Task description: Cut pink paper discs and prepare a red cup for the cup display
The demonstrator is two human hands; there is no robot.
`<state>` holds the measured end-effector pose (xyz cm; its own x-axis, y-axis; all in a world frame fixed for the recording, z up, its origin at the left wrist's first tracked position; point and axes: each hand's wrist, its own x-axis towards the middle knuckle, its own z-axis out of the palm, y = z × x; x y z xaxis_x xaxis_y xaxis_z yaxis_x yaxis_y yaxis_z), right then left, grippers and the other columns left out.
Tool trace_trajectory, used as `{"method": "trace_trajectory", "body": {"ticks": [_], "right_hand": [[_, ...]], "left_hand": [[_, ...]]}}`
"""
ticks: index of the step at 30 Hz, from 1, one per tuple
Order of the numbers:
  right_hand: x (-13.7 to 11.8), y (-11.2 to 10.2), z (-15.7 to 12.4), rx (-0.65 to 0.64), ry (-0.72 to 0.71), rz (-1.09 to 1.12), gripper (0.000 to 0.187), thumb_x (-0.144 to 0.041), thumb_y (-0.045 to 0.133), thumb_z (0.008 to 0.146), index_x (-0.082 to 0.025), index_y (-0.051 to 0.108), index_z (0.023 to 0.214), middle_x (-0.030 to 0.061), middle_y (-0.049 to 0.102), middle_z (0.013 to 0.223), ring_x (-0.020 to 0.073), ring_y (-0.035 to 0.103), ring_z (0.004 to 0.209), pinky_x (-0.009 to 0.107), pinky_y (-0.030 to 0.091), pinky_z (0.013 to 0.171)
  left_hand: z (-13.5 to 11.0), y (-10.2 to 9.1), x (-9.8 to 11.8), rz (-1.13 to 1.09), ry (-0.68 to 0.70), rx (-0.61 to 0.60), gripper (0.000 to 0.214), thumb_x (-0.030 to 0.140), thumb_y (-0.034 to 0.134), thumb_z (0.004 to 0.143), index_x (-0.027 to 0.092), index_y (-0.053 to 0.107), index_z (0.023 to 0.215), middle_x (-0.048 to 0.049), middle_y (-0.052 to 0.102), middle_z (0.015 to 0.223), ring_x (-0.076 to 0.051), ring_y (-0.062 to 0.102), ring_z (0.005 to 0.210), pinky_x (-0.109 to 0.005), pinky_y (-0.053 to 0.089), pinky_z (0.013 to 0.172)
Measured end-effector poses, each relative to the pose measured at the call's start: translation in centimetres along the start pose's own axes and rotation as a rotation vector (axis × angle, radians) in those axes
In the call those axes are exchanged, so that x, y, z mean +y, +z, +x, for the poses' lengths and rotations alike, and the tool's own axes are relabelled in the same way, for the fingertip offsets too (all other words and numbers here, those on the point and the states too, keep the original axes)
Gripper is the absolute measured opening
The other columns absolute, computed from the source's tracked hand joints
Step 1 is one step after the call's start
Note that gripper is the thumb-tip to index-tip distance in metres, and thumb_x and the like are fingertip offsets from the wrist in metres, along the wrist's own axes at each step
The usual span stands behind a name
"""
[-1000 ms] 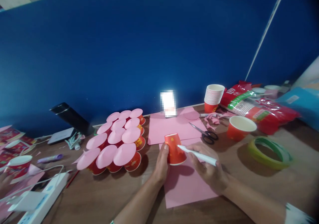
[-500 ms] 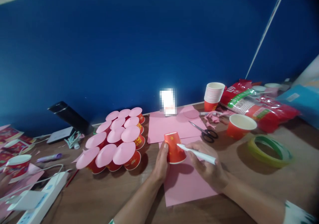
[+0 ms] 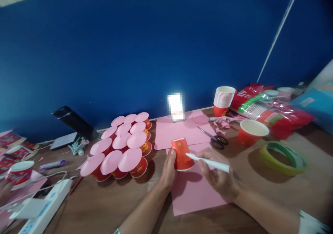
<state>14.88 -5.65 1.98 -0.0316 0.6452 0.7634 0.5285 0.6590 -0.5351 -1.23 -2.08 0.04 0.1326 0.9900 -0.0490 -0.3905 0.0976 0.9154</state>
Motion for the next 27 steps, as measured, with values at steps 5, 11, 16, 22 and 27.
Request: {"method": "trace_trajectory", "body": {"ticks": [5,11,16,22,27], "right_hand": [[0.1,-0.1,0.4,-0.014,-0.073,0.042,0.013,-0.017,0.05,0.094,-0.024,0.058,0.103,0.0028,0.068,0.083,0.0179,0.067,0.074,0.032,0.057,0.067],[0.4,0.0,0.3,-0.022,-0.072,0.047,0.012,-0.018,0.052,0.095,-0.019,0.061,0.102,0.0041,0.07,0.085,0.0166,0.067,0.076,0.03,0.055,0.07],[0.6,0.1,0.2,-0.051,-0.058,0.042,0.012,-0.017,0.052,0.095,-0.018,0.062,0.101,0.0041,0.069,0.086,0.0165,0.066,0.076,0.029,0.054,0.071],[0.7,0.2,0.0,-0.057,-0.055,0.053,0.014,-0.015,0.052,0.094,-0.018,0.062,0.103,0.0047,0.07,0.088,0.0168,0.066,0.079,0.029,0.053,0.073],[0.7,0.2,-0.1,-0.065,-0.047,0.067,0.013,-0.016,0.052,0.094,-0.018,0.062,0.103,0.0051,0.069,0.088,0.0169,0.065,0.08,0.03,0.053,0.074]], "left_hand": [[0.0,0.0,0.0,0.008,0.012,-0.007,0.043,0.057,0.063,0.081,0.015,0.066,0.09,-0.0066,0.071,0.091,-0.025,0.063,0.092,-0.038,0.046,0.089],[0.1,0.2,-0.1,-0.02,-0.002,-0.005,0.044,0.056,0.065,0.08,0.015,0.066,0.095,-0.0087,0.073,0.098,-0.029,0.063,0.104,-0.04,0.044,0.097],[0.1,0.1,-0.2,-0.017,0.005,-0.045,0.046,0.056,0.064,0.082,0.015,0.065,0.102,-0.009,0.072,0.102,-0.029,0.063,0.106,-0.04,0.046,0.096],[0.1,-0.3,-0.8,-0.014,0.0,-0.057,0.045,0.054,0.063,0.084,0.016,0.065,0.107,-0.0097,0.071,0.108,-0.029,0.063,0.109,-0.04,0.046,0.097],[0.0,-0.1,-0.6,-0.023,-0.005,-0.052,0.045,0.054,0.064,0.083,0.016,0.066,0.106,-0.0097,0.072,0.106,-0.028,0.064,0.106,-0.04,0.046,0.096]]}}
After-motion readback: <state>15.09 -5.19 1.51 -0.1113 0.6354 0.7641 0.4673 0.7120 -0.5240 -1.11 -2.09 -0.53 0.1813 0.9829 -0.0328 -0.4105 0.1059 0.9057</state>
